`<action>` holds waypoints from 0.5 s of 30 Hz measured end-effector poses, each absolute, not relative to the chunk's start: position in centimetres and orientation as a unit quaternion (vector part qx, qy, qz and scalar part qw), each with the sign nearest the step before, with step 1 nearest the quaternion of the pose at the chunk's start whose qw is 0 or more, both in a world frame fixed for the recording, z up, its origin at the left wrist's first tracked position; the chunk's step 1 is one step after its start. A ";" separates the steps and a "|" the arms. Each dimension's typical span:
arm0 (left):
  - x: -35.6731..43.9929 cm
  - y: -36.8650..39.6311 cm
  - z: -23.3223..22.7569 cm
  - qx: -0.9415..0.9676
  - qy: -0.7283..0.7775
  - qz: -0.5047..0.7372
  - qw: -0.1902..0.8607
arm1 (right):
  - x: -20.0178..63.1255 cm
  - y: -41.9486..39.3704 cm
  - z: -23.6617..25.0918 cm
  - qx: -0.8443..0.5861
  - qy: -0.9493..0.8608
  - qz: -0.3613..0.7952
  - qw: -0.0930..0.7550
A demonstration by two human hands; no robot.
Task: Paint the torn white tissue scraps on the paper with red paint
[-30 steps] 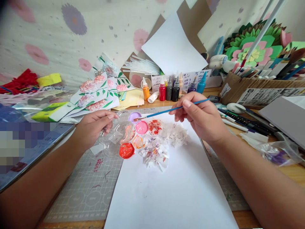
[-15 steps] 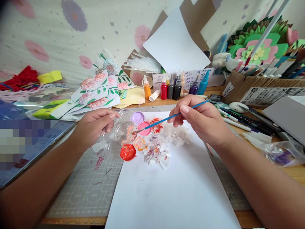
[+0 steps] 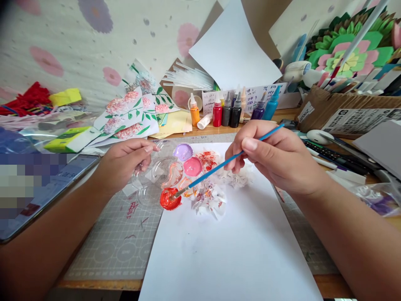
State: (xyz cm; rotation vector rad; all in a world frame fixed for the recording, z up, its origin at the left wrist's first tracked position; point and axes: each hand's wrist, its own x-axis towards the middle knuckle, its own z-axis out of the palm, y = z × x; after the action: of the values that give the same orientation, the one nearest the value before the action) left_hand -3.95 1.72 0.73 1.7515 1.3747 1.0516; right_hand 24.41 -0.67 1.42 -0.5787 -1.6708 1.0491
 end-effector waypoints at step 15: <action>-3.3 1.0 0.7 0.687 0.509 0.382 0.350 | 24.1 -1.9 1.5 -0.297 -0.774 0.340 0.444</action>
State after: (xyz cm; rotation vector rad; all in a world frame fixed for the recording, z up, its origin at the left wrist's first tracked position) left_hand -3.26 0.96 0.74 1.7796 1.3190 0.9895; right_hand 24.15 -1.93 1.54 -0.7373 -1.9198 0.8425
